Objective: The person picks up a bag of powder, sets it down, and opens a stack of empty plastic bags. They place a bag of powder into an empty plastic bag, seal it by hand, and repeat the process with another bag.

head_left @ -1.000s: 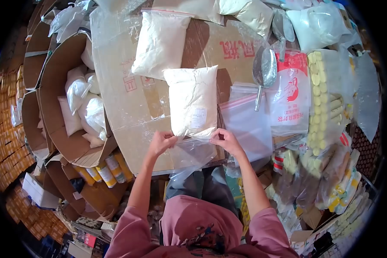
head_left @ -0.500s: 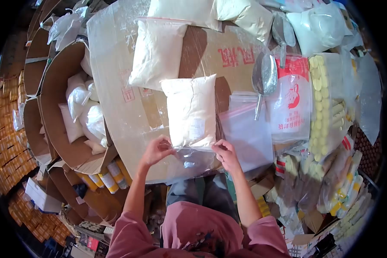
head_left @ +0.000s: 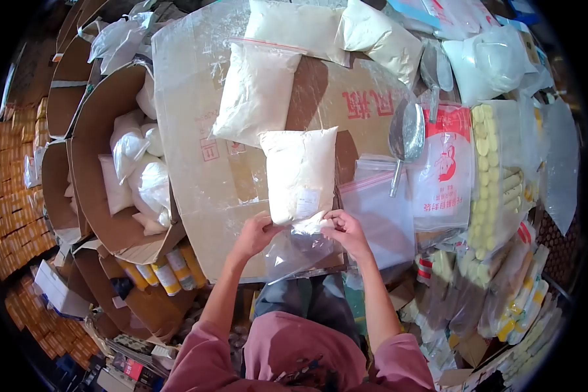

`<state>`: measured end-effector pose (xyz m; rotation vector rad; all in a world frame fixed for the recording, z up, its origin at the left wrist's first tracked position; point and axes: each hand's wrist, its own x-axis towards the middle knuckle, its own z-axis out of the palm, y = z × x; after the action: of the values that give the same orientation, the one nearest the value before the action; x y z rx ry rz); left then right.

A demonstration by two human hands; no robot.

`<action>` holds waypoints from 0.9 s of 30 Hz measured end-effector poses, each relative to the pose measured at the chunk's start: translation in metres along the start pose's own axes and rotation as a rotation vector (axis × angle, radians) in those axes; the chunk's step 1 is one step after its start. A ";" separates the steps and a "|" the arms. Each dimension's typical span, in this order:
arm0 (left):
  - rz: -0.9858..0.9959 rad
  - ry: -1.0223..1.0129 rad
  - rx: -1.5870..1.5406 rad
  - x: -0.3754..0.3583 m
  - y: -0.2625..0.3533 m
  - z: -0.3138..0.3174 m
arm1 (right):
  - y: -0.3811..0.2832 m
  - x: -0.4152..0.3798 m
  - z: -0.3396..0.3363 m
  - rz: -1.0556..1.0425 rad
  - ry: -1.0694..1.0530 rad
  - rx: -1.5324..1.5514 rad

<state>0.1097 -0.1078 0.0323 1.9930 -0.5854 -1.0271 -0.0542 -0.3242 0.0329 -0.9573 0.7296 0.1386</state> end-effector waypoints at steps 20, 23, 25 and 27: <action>-0.416 0.304 -0.827 -0.099 0.036 0.004 | -0.056 -0.064 0.062 0.292 -0.051 0.113; -0.329 0.289 -1.114 -0.089 0.039 0.007 | -0.058 -0.053 0.066 0.232 -0.014 0.301; -0.381 0.270 -1.118 -0.076 0.052 0.000 | -0.069 -0.045 0.081 0.216 0.054 0.375; -0.448 0.312 -1.172 -0.060 0.054 0.005 | -0.037 -0.037 0.075 -0.629 0.014 -0.361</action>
<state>0.0697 -0.0996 0.1022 1.1533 0.5788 -0.9351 -0.0289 -0.2796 0.1088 -1.4928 0.3917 -0.2986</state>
